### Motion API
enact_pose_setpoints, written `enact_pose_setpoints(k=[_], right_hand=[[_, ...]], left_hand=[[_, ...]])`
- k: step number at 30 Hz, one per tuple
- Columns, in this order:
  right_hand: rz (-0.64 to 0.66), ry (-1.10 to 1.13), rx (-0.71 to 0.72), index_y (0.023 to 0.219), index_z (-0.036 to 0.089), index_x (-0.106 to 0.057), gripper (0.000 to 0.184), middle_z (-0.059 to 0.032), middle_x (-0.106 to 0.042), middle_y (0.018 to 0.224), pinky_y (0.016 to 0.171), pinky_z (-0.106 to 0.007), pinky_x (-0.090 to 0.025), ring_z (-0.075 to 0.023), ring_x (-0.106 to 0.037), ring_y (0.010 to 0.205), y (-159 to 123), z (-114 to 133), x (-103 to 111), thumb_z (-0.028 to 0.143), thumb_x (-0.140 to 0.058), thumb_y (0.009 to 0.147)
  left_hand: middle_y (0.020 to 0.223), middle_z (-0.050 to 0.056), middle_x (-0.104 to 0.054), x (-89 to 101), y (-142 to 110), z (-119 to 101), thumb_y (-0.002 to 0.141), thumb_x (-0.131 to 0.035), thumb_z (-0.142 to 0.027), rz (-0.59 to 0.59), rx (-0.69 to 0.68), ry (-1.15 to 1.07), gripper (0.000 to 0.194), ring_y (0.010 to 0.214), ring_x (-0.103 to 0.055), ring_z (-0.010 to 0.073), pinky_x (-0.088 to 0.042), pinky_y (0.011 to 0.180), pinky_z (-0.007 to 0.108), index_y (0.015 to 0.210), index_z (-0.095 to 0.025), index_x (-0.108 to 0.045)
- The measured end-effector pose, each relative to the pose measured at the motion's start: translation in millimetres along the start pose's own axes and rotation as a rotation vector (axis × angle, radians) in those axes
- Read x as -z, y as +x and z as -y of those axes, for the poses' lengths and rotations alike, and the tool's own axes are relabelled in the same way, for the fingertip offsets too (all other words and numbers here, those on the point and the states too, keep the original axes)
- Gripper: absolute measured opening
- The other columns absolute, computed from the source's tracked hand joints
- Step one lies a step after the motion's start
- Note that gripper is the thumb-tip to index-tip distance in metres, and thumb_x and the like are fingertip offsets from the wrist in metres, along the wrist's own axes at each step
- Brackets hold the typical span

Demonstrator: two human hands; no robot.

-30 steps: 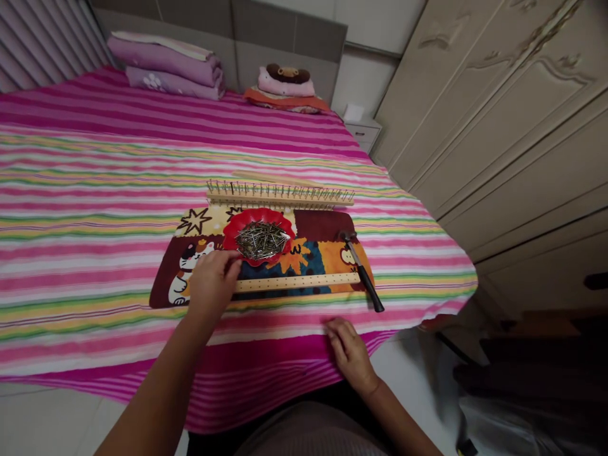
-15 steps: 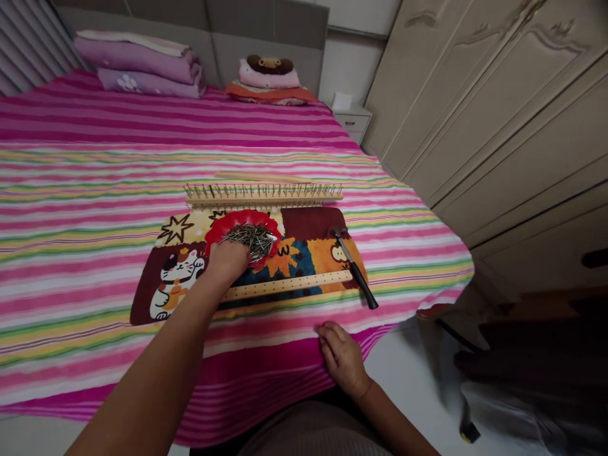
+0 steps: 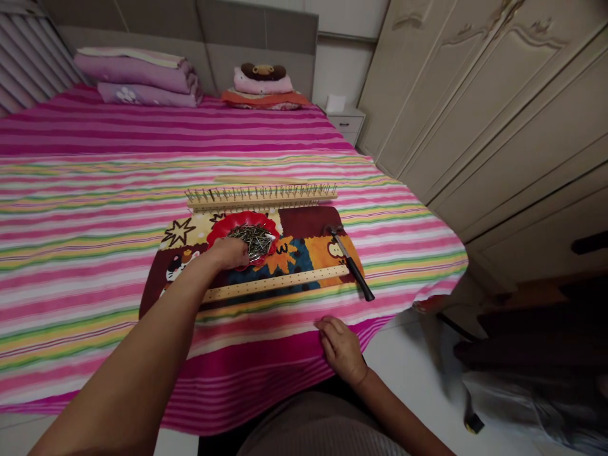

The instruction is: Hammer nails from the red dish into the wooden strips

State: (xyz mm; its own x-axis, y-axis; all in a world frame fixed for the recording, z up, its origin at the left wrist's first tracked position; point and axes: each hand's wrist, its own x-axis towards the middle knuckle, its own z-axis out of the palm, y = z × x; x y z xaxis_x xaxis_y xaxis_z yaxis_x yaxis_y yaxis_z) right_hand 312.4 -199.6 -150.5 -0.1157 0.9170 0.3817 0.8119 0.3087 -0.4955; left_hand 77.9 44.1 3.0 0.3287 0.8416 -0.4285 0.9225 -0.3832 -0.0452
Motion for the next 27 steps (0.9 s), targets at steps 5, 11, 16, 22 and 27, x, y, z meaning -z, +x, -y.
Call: enact_pose_setpoints(k=[5,11,16,22,27], right_hand=[[-0.006,-0.013,0.013,0.107,0.020,-0.065,0.029,-0.0094,-0.066,0.099,0.077,-0.033,-0.055,-0.0215,-0.062,0.092,0.5,-0.3,-2.9,0.012,-0.044,0.088],[-0.024,-0.015,0.022,0.106,0.021,-0.066,0.029,-0.0086,-0.066,0.097,0.076,-0.033,-0.055,-0.0209,-0.062,0.091,1.1,1.4,-3.5,0.011,-0.045,0.087],[-0.019,-0.005,0.028,0.105,0.020,-0.065,0.030,-0.0092,-0.066,0.097,0.077,-0.033,-0.054,-0.0212,-0.061,0.091,0.8,1.3,-2.7,0.011,-0.044,0.086],[-0.006,-0.016,0.018,0.106,0.020,-0.066,0.030,-0.0090,-0.066,0.096,0.077,-0.034,-0.054,-0.0218,-0.061,0.091,0.9,0.1,-4.1,0.011,-0.045,0.086],[0.006,-0.017,0.005,0.106,0.020,-0.065,0.030,-0.0092,-0.066,0.098,0.076,-0.034,-0.054,-0.0219,-0.061,0.091,0.5,0.0,-3.3,0.011,-0.046,0.086]], left_hand=[[0.083,0.004,-0.072,-6.0,-1.9,2.8,0.071,-0.051,-0.033,-0.024,0.006,-0.062,0.023,0.083,-0.064,0.0201,-0.044,0.069,0.026,0.081,-0.025,-0.070],[0.084,0.010,-0.072,-1.9,1.9,-6.7,0.065,-0.057,-0.028,-0.031,0.004,0.016,0.018,0.088,-0.064,0.0260,-0.044,0.071,0.030,0.075,-0.020,-0.070],[0.091,0.005,-0.072,-10.7,-1.3,1.7,0.073,-0.050,-0.028,-0.098,-0.030,-0.053,0.023,0.084,-0.064,0.0192,-0.042,0.067,0.025,0.086,-0.023,-0.068],[0.102,0.006,-0.071,-17.1,0.3,-0.9,0.077,-0.049,-0.031,-0.181,-0.061,-0.003,0.023,0.095,-0.063,0.0209,-0.042,0.081,0.030,0.085,-0.024,-0.069],[0.096,0.017,-0.071,-10.3,0.8,-8.9,0.075,-0.047,-0.024,-0.114,-0.033,0.119,0.026,0.098,-0.063,0.0293,-0.043,0.084,0.038,0.083,-0.017,-0.071]])
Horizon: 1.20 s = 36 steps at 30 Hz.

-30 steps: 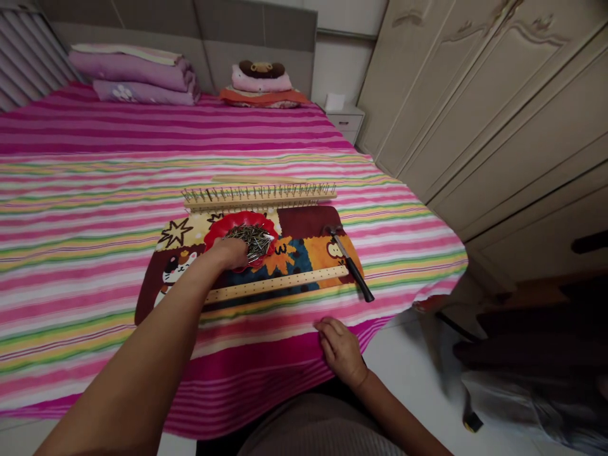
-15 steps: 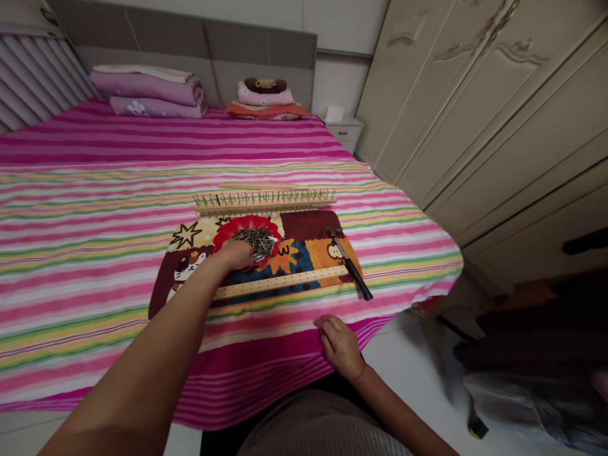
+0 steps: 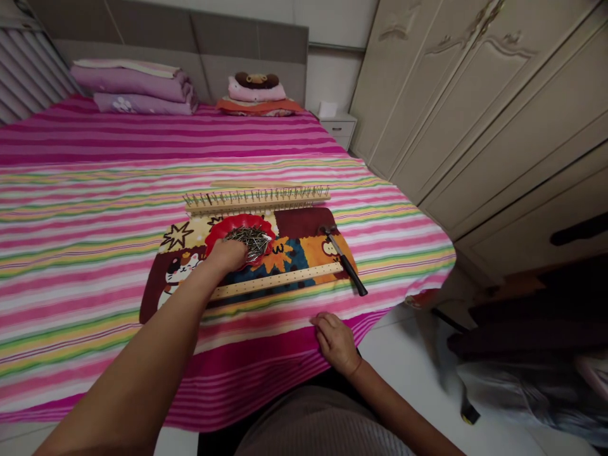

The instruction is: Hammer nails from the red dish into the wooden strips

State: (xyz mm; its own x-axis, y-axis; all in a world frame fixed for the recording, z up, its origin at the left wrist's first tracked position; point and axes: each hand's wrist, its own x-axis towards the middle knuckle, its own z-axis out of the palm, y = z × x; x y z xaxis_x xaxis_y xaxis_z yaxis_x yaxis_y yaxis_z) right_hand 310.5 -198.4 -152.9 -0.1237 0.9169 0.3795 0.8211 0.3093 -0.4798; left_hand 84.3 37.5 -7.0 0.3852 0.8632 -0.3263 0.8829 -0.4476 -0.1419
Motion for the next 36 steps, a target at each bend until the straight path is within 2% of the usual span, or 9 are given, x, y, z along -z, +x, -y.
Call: enact_pose_setpoints(k=[3,7,10,14,19,23,30,33,36], right_hand=[[0.001,0.003,0.003,0.106,0.020,-0.065,0.030,-0.0093,-0.066,0.098,0.077,-0.034,-0.053,-0.0219,-0.060,0.091,0.0,-0.3,0.0,0.011,-0.046,0.086],[-0.004,-0.001,0.000,0.107,0.021,-0.065,0.031,-0.0087,-0.066,0.098,0.077,-0.033,-0.053,-0.0213,-0.060,0.092,-0.3,-0.7,-0.8,0.011,-0.046,0.085],[-0.007,-0.007,0.006,0.107,0.021,-0.066,0.030,-0.0088,-0.066,0.098,0.076,-0.033,-0.053,-0.0214,-0.061,0.091,-0.4,-0.7,-1.2,0.011,-0.046,0.085],[-0.014,-0.008,0.014,0.106,0.021,-0.066,0.031,-0.0089,-0.066,0.097,0.076,-0.034,-0.053,-0.0216,-0.061,0.091,-0.1,-0.8,-0.9,0.011,-0.045,0.085],[-0.005,-0.017,0.015,0.105,0.019,-0.065,0.028,-0.0094,-0.066,0.097,0.076,-0.034,-0.053,-0.0222,-0.061,0.090,0.1,-0.6,-0.8,0.011,-0.047,0.085],[0.000,-0.021,0.017,0.104,0.018,-0.065,0.028,-0.0100,-0.066,0.097,0.076,-0.035,-0.054,-0.0227,-0.061,0.091,-0.3,-0.2,-0.8,0.011,-0.046,0.085],[0.000,-0.016,0.019,0.102,0.019,-0.066,0.028,-0.0097,-0.066,0.096,0.076,-0.034,-0.053,-0.0223,-0.061,0.090,0.6,-2.1,-1.8,0.010,-0.045,0.086],[-0.004,0.005,0.022,0.101,0.019,-0.066,0.028,-0.0093,-0.066,0.095,0.077,-0.034,-0.052,-0.0224,-0.060,0.091,-0.3,-0.3,-2.6,0.010,-0.046,0.085],[-0.025,0.088,0.016,0.100,0.019,-0.065,0.026,-0.0085,-0.066,0.092,0.075,-0.032,-0.052,-0.0209,-0.061,0.088,1.4,5.1,6.3,0.011,-0.044,0.087]], left_hand=[[0.090,0.016,-0.071,0.9,-0.1,2.6,0.069,-0.052,-0.023,-0.011,-0.022,-0.041,0.022,0.096,-0.063,0.0298,-0.044,0.082,0.037,0.079,-0.017,-0.070],[0.079,0.009,-0.071,-2.0,-3.1,15.8,0.064,-0.053,-0.027,-0.058,-0.025,-0.184,0.013,0.083,-0.064,0.0237,-0.044,0.075,0.031,0.068,-0.020,-0.064],[0.071,0.003,-0.068,-6.3,-7.9,28.6,0.066,-0.051,-0.033,-0.186,0.013,-0.487,0.017,0.070,-0.060,0.0177,-0.044,0.066,0.026,0.070,-0.020,-0.061],[0.060,-0.001,-0.061,-9.7,-15.4,37.0,0.062,-0.054,-0.041,-0.305,0.043,-0.929,0.024,0.060,-0.054,0.0145,-0.043,0.061,0.025,0.069,-0.019,-0.060],[0.059,-0.001,-0.062,-6.6,-25.8,27.2,0.053,-0.061,-0.029,-0.387,0.160,-1.344,0.015,0.061,-0.057,0.0136,-0.048,0.066,0.027,0.062,-0.019,-0.057],[0.057,-0.003,-0.063,-7.5,-39.4,23.0,0.049,-0.064,-0.023,-0.429,0.285,-1.626,0.018,0.058,-0.058,0.0116,-0.051,0.067,0.026,0.066,-0.019,-0.059],[0.068,0.004,-0.070,-12.9,-74.5,40.1,0.043,-0.074,-0.021,-0.377,0.304,-1.806,0.030,0.062,-0.064,0.0141,-0.055,0.067,0.028,0.072,-0.014,-0.070],[0.070,0.004,-0.071,-15.8,-89.9,44.1,0.040,-0.080,-0.020,-0.408,0.320,-1.832,0.040,0.066,-0.066,0.0151,-0.056,0.065,0.026,0.078,-0.014,-0.071],[0.073,0.004,-0.072,-23.4,-104.6,44.8,0.042,-0.083,-0.023,-0.490,0.352,-1.873,0.040,0.064,-0.065,0.0137,-0.056,0.061,0.024,0.079,-0.015,-0.072]])
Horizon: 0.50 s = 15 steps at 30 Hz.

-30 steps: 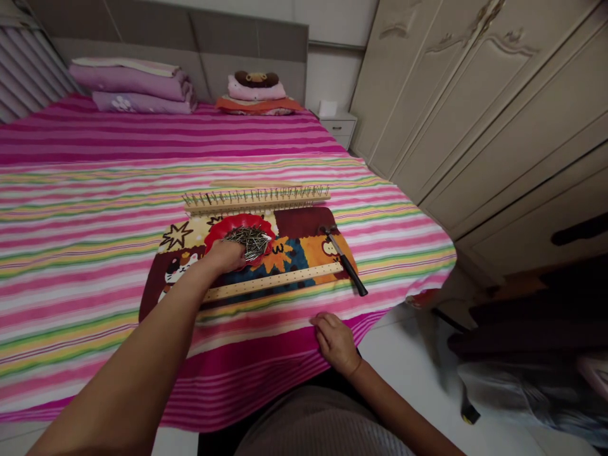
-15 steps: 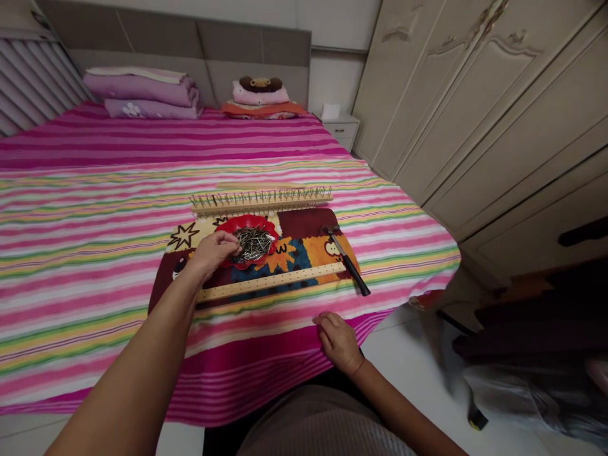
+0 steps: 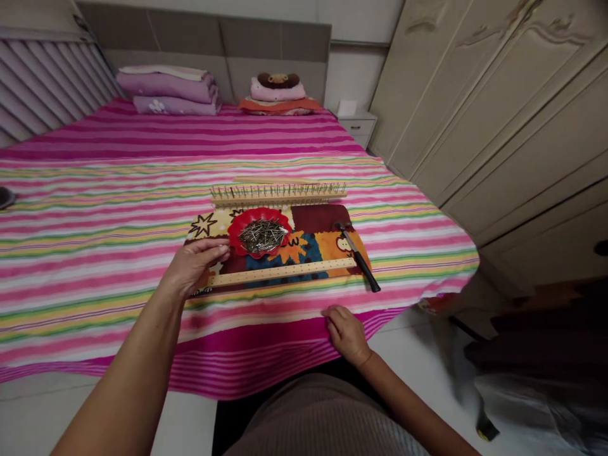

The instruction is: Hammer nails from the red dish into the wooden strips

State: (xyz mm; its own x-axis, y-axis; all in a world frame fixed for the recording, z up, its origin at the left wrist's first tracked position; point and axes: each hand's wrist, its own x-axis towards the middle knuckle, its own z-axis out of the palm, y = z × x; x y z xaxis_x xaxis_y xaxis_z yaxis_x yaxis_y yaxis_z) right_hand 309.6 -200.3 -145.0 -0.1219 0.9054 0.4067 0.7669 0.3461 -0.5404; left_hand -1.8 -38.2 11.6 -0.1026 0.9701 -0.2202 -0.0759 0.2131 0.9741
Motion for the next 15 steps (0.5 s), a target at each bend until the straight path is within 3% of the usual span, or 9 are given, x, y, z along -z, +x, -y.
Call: enact_pose_setpoints(k=[3,6,9,15], right_hand=[[-0.079,0.099,-0.065,0.100,0.020,-0.063,0.024,-0.0064,-0.066,0.088,0.074,-0.029,-0.052,-0.0181,-0.062,0.085,15.4,2.4,23.2,0.014,-0.041,0.090],[-0.157,-0.062,-0.211,0.100,0.018,-0.062,0.025,-0.0079,-0.065,0.092,0.080,-0.031,-0.049,-0.0193,-0.060,0.090,48.0,-11.1,55.4,0.017,-0.039,0.090],[-0.075,-0.327,-0.445,0.109,0.013,-0.061,0.030,-0.0132,-0.064,0.102,0.085,-0.033,-0.046,-0.0230,-0.058,0.099,84.2,-38.1,80.8,0.017,-0.044,0.086],[0.094,-0.323,-0.469,0.104,0.011,-0.066,0.033,-0.0128,-0.065,0.086,0.076,-0.033,-0.045,-0.0256,-0.059,0.083,118.3,-74.4,82.6,0.016,-0.054,0.073]], left_hand=[[0.079,0.003,-0.073,12.0,-10.4,11.9,0.045,-0.084,-0.024,-0.118,-0.017,-0.040,0.033,0.063,-0.064,0.0123,-0.056,0.056,0.022,0.074,-0.016,-0.070],[0.077,0.000,-0.072,25.4,-17.1,27.4,0.048,-0.084,-0.026,-0.153,-0.019,-0.092,0.030,0.068,-0.067,0.0154,-0.059,0.059,0.026,0.073,-0.017,-0.069],[0.073,0.000,-0.071,36.8,-26.3,39.6,0.051,-0.083,-0.029,-0.131,-0.001,-0.172,0.030,0.071,-0.069,0.0186,-0.060,0.060,0.029,0.075,-0.018,-0.068],[0.071,0.001,-0.070,54.8,-47.8,55.7,0.058,-0.080,-0.026,-0.228,0.039,-0.258,0.033,0.067,-0.069,0.0164,-0.060,0.062,0.028,0.086,-0.018,-0.067]])
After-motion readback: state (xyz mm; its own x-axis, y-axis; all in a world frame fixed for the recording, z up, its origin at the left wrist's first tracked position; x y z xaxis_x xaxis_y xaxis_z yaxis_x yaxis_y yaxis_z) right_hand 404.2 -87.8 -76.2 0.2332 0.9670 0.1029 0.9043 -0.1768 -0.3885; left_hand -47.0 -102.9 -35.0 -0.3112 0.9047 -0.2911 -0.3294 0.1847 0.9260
